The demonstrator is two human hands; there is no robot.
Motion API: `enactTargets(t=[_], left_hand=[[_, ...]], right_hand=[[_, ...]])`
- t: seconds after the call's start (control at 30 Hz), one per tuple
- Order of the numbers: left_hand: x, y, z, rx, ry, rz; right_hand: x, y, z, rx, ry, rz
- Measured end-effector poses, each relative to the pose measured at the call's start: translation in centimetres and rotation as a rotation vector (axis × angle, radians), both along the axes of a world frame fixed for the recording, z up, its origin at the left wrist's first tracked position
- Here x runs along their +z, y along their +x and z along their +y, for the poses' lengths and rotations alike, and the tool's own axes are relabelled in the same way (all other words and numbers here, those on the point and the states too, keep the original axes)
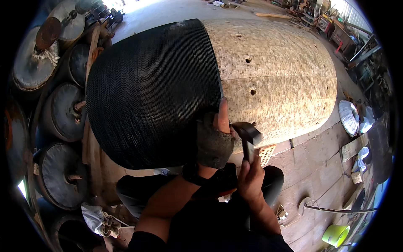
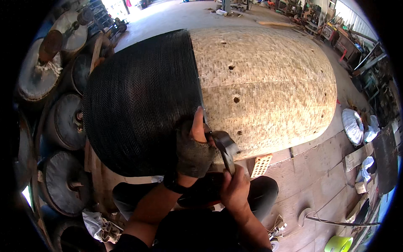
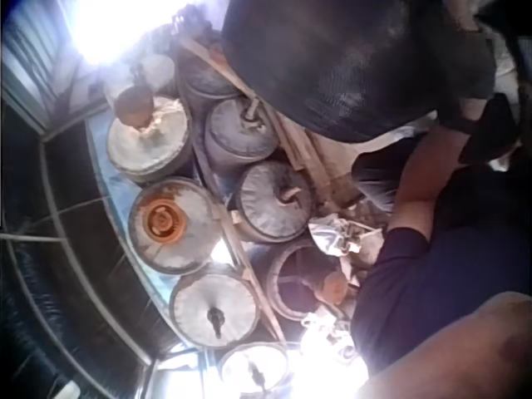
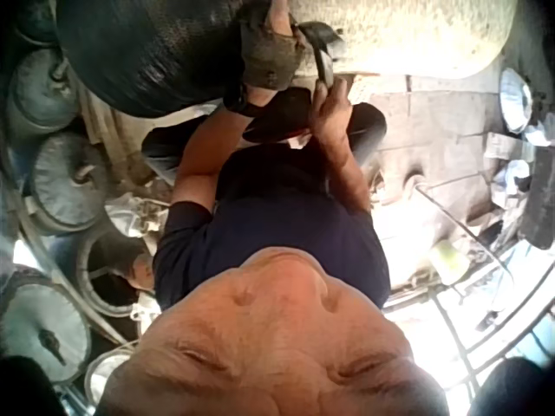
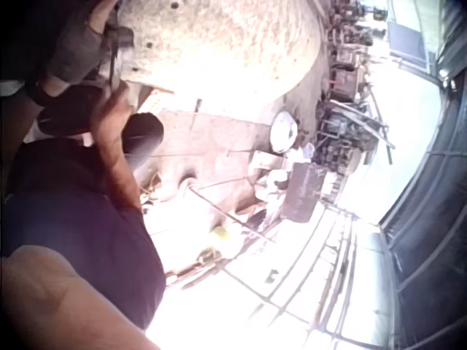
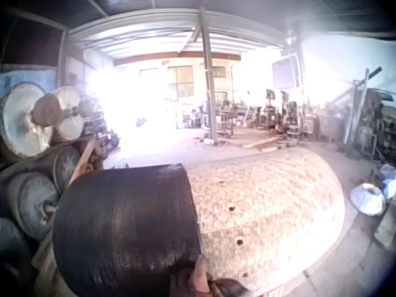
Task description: The person hammers small nails into a black mesh material wrapped around a large cylindrical wooden object.
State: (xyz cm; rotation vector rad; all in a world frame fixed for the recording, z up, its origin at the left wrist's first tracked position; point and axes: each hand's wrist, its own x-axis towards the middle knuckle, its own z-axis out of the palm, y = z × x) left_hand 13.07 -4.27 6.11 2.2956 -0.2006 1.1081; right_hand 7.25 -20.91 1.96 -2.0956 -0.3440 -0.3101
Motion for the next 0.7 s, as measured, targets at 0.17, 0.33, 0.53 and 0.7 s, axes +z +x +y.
enactTargets(t=[0.17, 0.33, 0.53, 0.7], left_hand=[[1.3, 0.0, 0.0, 0.089, 0.113, -0.084], [1.8, -2.5, -0.5, 0.050, 0.043, 0.050], [-3.4, -10.7, 0.6, -0.074, 0.126, 0.365], [-14.1, -14.7, 0.1, -0.126, 0.365, 0.597]], right_hand=[[0.3, 0.0, 0.0, 0.032, 0.065, 0.000], [-0.9, 1.1, 0.2, -0.023, -0.076, -0.001], [-0.7, -0.2, -0.3, -0.035, 0.092, -0.093], [-0.4, 0.5, -0.3, 0.020, 0.061, 0.042]])
